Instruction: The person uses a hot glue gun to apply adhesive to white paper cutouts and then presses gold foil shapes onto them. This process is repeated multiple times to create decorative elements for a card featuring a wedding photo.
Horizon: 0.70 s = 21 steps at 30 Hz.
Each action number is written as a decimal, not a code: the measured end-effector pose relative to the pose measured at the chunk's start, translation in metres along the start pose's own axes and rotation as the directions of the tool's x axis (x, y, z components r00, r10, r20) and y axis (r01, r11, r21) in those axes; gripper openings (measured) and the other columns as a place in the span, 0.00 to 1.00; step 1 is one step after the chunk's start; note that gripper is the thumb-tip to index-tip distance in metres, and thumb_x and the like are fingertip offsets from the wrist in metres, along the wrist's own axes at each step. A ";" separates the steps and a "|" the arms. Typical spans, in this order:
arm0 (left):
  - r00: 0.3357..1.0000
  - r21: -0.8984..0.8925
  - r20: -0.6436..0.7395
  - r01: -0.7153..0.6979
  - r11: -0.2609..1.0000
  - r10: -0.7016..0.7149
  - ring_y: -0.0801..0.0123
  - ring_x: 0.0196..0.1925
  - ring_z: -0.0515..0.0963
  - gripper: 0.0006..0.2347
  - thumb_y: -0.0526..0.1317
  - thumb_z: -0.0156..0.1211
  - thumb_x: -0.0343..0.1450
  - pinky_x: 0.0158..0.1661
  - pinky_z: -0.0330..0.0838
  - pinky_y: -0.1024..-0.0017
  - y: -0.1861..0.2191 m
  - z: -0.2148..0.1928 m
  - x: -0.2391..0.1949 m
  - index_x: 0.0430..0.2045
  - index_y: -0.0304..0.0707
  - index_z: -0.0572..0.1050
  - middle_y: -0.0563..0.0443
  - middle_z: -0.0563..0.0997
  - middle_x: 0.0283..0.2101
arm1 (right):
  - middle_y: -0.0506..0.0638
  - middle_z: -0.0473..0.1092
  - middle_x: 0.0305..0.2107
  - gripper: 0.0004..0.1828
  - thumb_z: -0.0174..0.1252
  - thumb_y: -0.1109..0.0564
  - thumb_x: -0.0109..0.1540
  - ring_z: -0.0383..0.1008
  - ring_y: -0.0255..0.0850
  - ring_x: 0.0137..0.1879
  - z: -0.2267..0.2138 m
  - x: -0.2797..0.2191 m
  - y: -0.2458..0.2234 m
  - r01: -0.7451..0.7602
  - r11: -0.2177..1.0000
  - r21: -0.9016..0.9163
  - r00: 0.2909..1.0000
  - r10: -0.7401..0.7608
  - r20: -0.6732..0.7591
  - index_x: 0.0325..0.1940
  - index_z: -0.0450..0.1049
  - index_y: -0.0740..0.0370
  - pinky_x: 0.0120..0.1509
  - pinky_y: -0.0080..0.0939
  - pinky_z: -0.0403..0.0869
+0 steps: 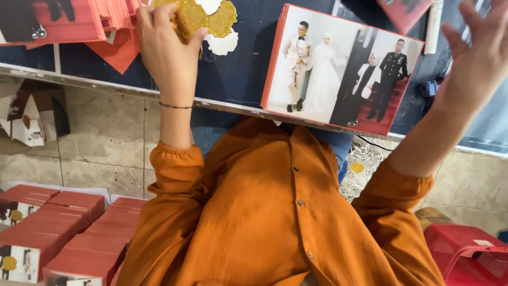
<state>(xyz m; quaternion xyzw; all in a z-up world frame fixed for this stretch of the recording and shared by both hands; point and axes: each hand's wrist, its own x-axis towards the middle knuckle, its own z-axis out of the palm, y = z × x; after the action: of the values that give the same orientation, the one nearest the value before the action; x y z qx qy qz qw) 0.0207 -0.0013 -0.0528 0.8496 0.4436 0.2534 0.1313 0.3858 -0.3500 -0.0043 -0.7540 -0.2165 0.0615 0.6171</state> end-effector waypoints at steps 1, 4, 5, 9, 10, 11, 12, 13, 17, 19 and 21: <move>1.000 -0.031 -0.022 -0.014 0.999 0.014 0.45 0.48 0.80 0.28 0.42 0.97 0.64 0.39 0.82 0.52 -0.002 0.001 -0.001 0.44 0.38 0.73 0.43 0.71 0.47 | 0.55 0.70 0.76 0.30 0.55 0.35 0.80 0.89 0.50 0.72 0.011 -0.014 -0.024 -0.044 0.988 -0.145 0.999 0.042 -0.016 0.80 0.71 0.54 0.64 0.42 0.94; 0.997 -0.040 -0.054 -0.064 0.997 0.062 0.46 0.51 0.77 0.32 0.39 0.98 0.62 0.44 0.78 0.51 0.006 -0.008 0.000 0.45 0.39 0.68 0.44 0.72 0.48 | 0.60 0.68 0.74 0.20 0.50 0.48 0.86 0.85 0.54 0.69 -0.002 -0.037 -0.035 0.050 0.989 -0.143 0.998 -0.043 0.050 0.78 0.69 0.62 0.63 0.44 0.89; 0.997 -0.041 -0.053 -0.065 0.997 0.063 0.46 0.51 0.77 0.32 0.39 0.98 0.62 0.44 0.78 0.51 0.007 -0.006 -0.002 0.45 0.39 0.68 0.44 0.72 0.48 | 0.60 0.68 0.74 0.20 0.50 0.48 0.86 0.85 0.54 0.69 -0.016 -0.043 -0.029 0.048 0.988 -0.144 0.998 -0.042 0.048 0.78 0.69 0.62 0.63 0.44 0.89; 0.994 -0.030 -0.042 -0.106 0.994 0.104 0.41 0.54 0.83 0.27 0.35 0.86 0.72 0.49 0.80 0.52 0.000 0.003 -0.008 0.57 0.36 0.68 0.38 0.79 0.52 | 0.67 0.78 0.63 0.18 0.51 0.55 0.86 0.86 0.51 0.61 -0.077 -0.062 0.007 0.122 0.885 -0.449 0.988 -0.150 -0.028 0.73 0.75 0.73 0.55 0.44 0.90; 0.995 -0.024 -0.044 -0.093 0.995 0.092 0.36 0.54 0.84 0.29 0.34 0.82 0.73 0.47 0.81 0.49 -0.002 0.008 -0.009 0.62 0.35 0.66 0.36 0.79 0.54 | 0.61 0.80 0.60 0.21 0.52 0.51 0.86 0.87 0.46 0.57 -0.095 -0.067 0.019 0.114 0.830 -0.546 0.984 -0.169 -0.052 0.71 0.78 0.74 0.52 0.42 0.89; 0.994 -0.028 -0.041 -0.098 0.995 0.097 0.36 0.54 0.84 0.29 0.34 0.82 0.73 0.47 0.81 0.49 -0.002 0.008 -0.008 0.62 0.35 0.66 0.36 0.79 0.54 | 0.61 0.80 0.60 0.21 0.52 0.51 0.86 0.87 0.46 0.57 -0.097 -0.073 0.015 0.110 0.829 -0.548 0.984 -0.169 -0.057 0.71 0.78 0.74 0.52 0.42 0.89; 0.990 -0.123 -0.071 -0.129 0.984 0.121 0.35 0.53 0.84 0.26 0.29 0.75 0.75 0.46 0.82 0.50 -0.002 0.008 -0.008 0.64 0.38 0.66 0.36 0.76 0.53 | 0.64 0.77 0.61 0.16 0.52 0.59 0.86 0.85 0.49 0.56 -0.098 -0.081 0.010 0.158 0.825 -0.543 0.979 -0.203 -0.023 0.70 0.76 0.77 0.51 0.45 0.87; 0.984 -0.216 -0.103 -0.162 0.963 0.143 0.35 0.52 0.84 0.24 0.23 0.68 0.76 0.45 0.83 0.52 -0.001 0.008 -0.008 0.65 0.40 0.66 0.36 0.74 0.53 | 0.68 0.74 0.62 0.11 0.52 0.68 0.86 0.83 0.53 0.54 -0.100 -0.088 0.005 0.206 0.819 -0.536 0.971 -0.237 0.011 0.69 0.73 0.81 0.50 0.48 0.84; 0.999 -0.589 -0.015 -0.047 0.807 0.047 0.62 0.36 0.95 0.26 0.23 0.63 0.83 0.40 0.84 0.72 0.019 0.001 -0.017 0.72 0.51 0.63 0.41 0.78 0.54 | 0.73 0.73 0.62 0.10 0.51 0.71 0.86 0.81 0.58 0.54 -0.089 -0.108 -0.014 0.204 0.854 -0.478 0.974 -0.227 0.010 0.72 0.69 0.81 0.51 0.49 0.82; 1.000 -0.880 0.027 0.029 0.474 -0.010 0.57 0.45 0.90 0.23 0.36 0.76 0.82 0.46 0.91 0.66 0.041 -0.011 -0.023 0.69 0.43 0.67 0.35 0.85 0.46 | 0.76 0.76 0.56 0.14 0.51 0.71 0.86 0.82 0.60 0.50 -0.072 -0.117 -0.025 0.249 0.877 -0.411 0.955 -0.293 -0.046 0.75 0.72 0.80 0.48 0.49 0.80; 0.994 -0.884 0.110 0.110 0.454 -0.026 0.63 0.41 0.87 0.18 0.37 0.74 0.80 0.43 0.91 0.69 0.079 -0.041 -0.024 0.61 0.39 0.71 0.42 0.80 0.42 | 0.71 0.75 0.55 0.11 0.51 0.75 0.85 0.80 0.55 0.50 -0.023 -0.127 -0.063 0.253 0.906 -0.338 0.964 -0.264 0.014 0.71 0.72 0.76 0.51 0.45 0.80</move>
<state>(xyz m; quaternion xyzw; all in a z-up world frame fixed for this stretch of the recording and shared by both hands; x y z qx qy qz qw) 0.0412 -0.0662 0.0100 0.6478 0.2744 0.4073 0.5823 0.2641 -0.4129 0.0397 -0.8139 -0.3119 -0.0708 0.4851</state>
